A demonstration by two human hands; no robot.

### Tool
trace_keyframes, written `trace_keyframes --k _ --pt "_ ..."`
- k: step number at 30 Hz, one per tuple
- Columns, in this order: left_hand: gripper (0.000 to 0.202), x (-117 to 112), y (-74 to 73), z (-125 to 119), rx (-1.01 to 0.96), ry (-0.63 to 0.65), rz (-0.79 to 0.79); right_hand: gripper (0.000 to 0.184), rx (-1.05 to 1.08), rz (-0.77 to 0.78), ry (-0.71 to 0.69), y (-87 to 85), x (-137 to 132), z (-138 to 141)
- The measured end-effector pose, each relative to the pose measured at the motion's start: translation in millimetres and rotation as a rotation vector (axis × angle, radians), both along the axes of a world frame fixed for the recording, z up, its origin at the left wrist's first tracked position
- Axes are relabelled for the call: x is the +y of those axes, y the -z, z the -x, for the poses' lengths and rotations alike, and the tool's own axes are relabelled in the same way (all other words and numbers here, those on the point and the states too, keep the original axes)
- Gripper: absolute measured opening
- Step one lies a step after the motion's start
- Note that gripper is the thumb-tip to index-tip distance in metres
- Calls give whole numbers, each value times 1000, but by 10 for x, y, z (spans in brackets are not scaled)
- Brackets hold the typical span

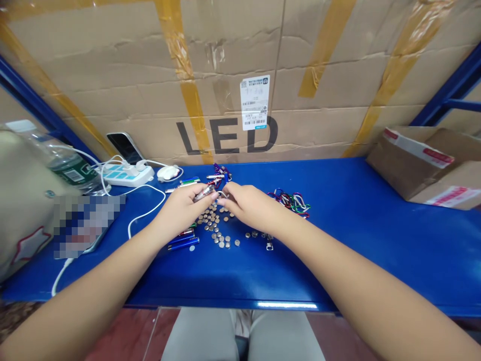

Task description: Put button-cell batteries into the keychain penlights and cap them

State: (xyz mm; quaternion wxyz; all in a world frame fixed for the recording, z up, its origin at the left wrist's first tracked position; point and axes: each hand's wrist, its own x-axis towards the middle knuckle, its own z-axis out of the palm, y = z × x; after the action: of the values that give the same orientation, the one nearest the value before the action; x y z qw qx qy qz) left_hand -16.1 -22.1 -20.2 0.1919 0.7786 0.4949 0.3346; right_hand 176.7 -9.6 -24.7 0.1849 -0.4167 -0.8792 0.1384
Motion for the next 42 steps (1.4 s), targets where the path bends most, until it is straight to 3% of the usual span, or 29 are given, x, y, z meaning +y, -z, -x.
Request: trace_keyframes --k 7,12,17,20,23,28,35,42 --pt "31 -17 38 -32 -7 -17 -10 36 -382 -220 71 56 -47 105" --pt "33 -36 35 -42 37 -11 -65 38 -475 -244 133 22 -56 155" --pt "36 -22 35 -10 150 49 -8 27 -315 -152 175 -17 -3 58" --pt "31 -20 59 -14 163 139 13 23 -138 -94 143 -9 30 1" --pt "25 -24 69 -29 161 210 -22 22 -90 -48 91 23 22 7" --pt "25 -13 43 -10 194 159 -107 17 -103 18 20 63 -28 77" --pt "23 -37 20 -8 247 213 -92 24 138 158 19 71 13 30" --pt "25 -19 17 -3 175 203 -129 22 67 106 5 43 -27 50"
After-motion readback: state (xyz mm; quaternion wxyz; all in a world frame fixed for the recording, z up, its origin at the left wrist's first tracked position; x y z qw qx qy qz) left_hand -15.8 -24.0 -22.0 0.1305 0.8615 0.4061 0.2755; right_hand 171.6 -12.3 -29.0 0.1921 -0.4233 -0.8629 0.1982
